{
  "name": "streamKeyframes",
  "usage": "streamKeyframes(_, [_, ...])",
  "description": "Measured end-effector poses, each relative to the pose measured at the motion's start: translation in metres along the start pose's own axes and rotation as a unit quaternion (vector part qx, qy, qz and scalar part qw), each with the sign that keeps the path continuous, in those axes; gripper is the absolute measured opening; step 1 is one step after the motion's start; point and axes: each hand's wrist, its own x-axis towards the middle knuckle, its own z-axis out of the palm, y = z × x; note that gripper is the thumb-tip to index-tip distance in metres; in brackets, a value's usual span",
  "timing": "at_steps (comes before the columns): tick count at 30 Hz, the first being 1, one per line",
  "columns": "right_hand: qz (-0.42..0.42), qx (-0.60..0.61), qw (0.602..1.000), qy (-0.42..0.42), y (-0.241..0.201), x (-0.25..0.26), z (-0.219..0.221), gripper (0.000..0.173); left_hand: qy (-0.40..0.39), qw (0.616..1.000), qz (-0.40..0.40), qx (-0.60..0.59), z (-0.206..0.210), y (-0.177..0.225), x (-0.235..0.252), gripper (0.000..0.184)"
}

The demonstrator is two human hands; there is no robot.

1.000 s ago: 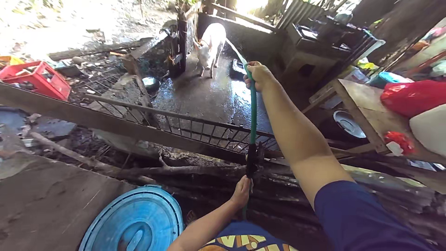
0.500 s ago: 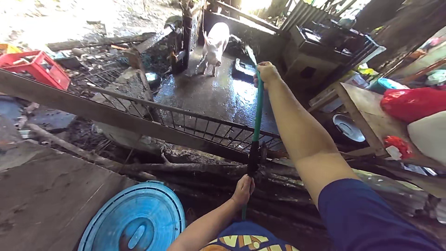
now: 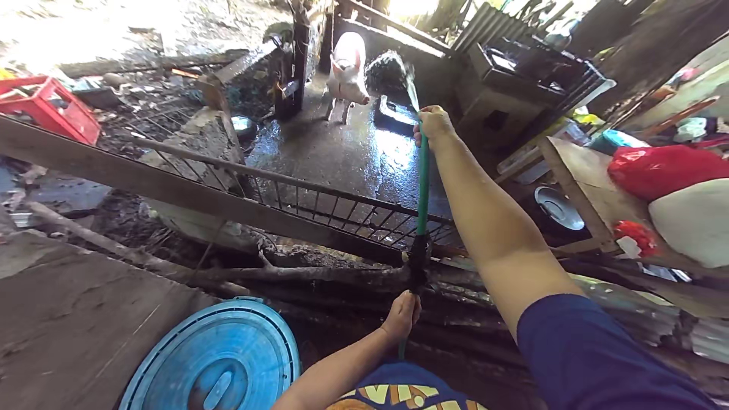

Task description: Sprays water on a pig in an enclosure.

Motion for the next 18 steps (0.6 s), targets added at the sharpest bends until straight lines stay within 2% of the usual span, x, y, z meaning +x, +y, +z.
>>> streamKeyframes(18, [-0.014, -0.02, 0.999, -0.049, 0.003, -0.017, 0.006, 0.034, -0.018, 1.0, -0.005, 0.011, 0.01, -0.007, -0.007, 0.039])
